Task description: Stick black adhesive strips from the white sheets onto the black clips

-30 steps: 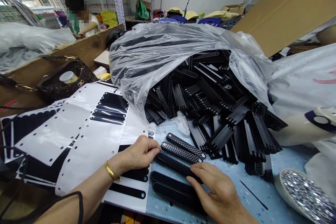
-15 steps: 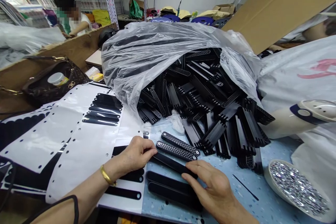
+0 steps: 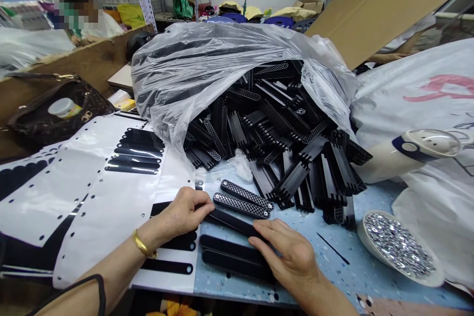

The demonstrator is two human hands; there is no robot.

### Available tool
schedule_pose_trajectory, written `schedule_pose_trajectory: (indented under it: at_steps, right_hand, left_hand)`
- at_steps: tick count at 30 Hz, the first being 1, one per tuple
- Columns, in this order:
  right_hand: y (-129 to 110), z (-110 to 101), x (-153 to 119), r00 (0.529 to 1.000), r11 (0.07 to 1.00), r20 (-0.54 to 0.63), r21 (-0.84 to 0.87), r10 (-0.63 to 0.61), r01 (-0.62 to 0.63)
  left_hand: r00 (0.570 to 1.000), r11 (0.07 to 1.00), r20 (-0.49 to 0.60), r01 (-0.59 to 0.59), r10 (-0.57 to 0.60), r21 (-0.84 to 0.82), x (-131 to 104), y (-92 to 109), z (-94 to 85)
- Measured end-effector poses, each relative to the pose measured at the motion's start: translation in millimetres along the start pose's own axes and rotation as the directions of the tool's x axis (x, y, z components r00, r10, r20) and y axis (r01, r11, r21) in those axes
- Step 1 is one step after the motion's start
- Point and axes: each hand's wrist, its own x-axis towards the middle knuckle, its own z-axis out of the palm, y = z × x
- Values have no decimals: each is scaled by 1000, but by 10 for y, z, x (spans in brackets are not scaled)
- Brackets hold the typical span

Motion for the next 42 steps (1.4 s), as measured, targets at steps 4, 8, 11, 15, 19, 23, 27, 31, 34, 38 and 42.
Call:
schedule_pose_trajectory:
  at_steps: [4,8,11,15,19,23,27,31,34,38,42]
  right_hand:
    - [31,0,-6,994,990,32,100,100,-103]
    - [53,8,-24,989,980,35,132,144,-147]
    - [65,15,-52,988,977,34,147,151,-154]
    - [100,28,-83,979,959,24,197,201,-202]
    - [99,28,-82,977,957,42,198,208,-212]
    - [76,16,-70,985,967,32,187,169,-172]
    - [94,15,-80,982,958,40,212,187,-191]
    - [114,21,-105,975,945,41,244,217,-220]
    - [120,17,-116,971,939,40,250,236,-238]
    - [136,10,-107,969,934,71,256,238,-248]
    - [145,-20,-90,955,929,121,228,269,-291]
  left_hand:
    - [1000,1000,10,-7,7,-8,-4,-1,-7]
    - [1000,1000,20,2,-2,-14,-6,-19,1]
    - [999,999,28,21,-20,-27,-3,-32,9]
    - [999,1000,33,23,-22,-20,-2,-41,8]
    - [1000,1000,24,4,-4,-19,-5,-47,8]
    - [998,998,44,41,-38,-48,-7,-54,12]
    - [999,999,43,29,-28,-37,-6,-51,2]
    - [998,999,48,29,-27,-35,5,-41,-7]
    - [998,998,52,46,-43,-50,11,-41,-3]
    - [997,997,56,53,-50,-58,2,-46,0]
    - [999,1000,39,15,-14,-17,-7,-31,-9]
